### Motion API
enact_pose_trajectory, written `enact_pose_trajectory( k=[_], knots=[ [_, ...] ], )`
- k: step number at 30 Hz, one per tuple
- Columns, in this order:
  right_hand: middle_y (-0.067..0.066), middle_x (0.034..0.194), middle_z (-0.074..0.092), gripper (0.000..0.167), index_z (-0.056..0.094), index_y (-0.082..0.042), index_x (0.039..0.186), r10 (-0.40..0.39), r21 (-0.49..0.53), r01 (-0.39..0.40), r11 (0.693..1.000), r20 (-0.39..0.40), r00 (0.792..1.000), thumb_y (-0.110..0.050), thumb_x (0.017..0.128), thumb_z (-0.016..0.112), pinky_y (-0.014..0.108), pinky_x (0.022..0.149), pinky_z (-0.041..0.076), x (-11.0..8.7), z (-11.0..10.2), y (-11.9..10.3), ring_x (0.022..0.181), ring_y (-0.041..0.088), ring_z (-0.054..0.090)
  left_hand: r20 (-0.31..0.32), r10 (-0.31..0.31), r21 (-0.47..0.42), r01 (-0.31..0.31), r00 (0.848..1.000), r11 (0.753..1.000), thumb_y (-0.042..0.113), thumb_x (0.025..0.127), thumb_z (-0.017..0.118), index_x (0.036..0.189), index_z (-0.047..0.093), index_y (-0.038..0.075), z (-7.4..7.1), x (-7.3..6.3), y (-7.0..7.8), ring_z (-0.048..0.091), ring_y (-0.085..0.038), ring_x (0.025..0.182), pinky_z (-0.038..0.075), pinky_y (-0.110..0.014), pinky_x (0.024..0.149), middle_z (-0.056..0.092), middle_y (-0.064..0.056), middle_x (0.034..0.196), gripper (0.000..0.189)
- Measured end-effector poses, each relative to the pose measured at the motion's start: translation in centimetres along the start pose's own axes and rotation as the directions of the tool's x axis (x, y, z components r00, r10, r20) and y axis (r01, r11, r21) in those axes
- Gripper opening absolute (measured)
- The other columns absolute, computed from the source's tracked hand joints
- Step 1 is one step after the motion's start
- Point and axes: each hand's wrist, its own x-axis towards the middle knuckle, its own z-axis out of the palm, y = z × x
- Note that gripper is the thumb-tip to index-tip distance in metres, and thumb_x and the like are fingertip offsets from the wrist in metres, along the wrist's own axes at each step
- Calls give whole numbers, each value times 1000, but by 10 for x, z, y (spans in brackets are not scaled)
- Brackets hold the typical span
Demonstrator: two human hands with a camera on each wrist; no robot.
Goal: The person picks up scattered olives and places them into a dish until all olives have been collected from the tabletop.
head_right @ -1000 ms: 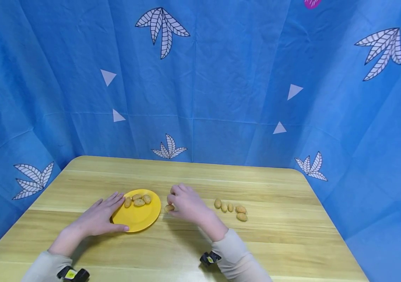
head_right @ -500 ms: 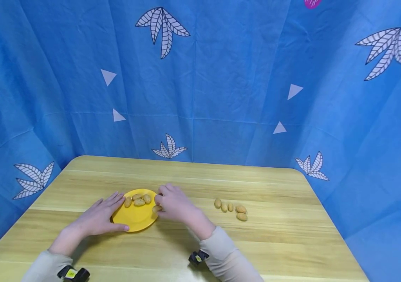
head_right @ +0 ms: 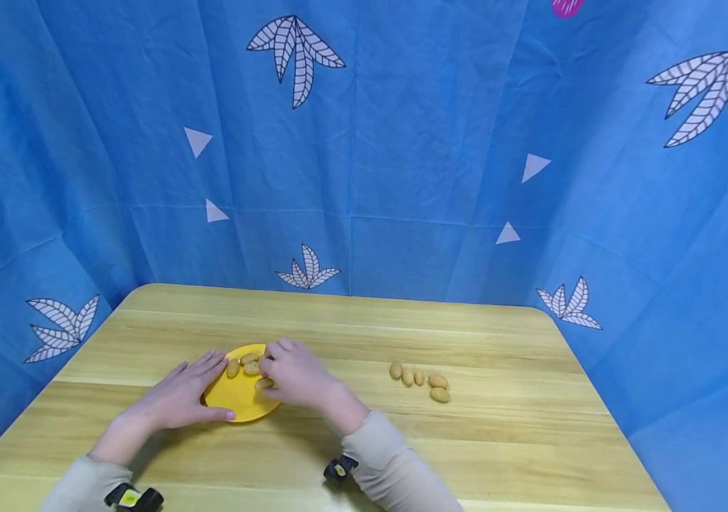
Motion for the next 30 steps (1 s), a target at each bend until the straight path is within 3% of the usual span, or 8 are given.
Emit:
enact_pose_trajectory(
  k=[18,30],
  knots=[
    [-7,106,57,19,66,-23,95,-13,-1,13,1000,8,1000,-42,90,67,25,89,43,27,20,-13,98,12,48,11,9,-3,-9,1000,1000,77,74,61,148,37,0,0,-2,0,27,-40,147,23,-68,112,33,-19,157,109],
    [-7,102,56,21,64,-23,90,-16,-27,15,1000,-5,1000,-42,87,70,21,75,36,43,26,-14,93,11,46,-5,23,-2,-23,1000,1000,75,76,61,149,37,0,-1,0,-2,27,-40,147,24,-69,111,33,-19,157,107]
  ],
)
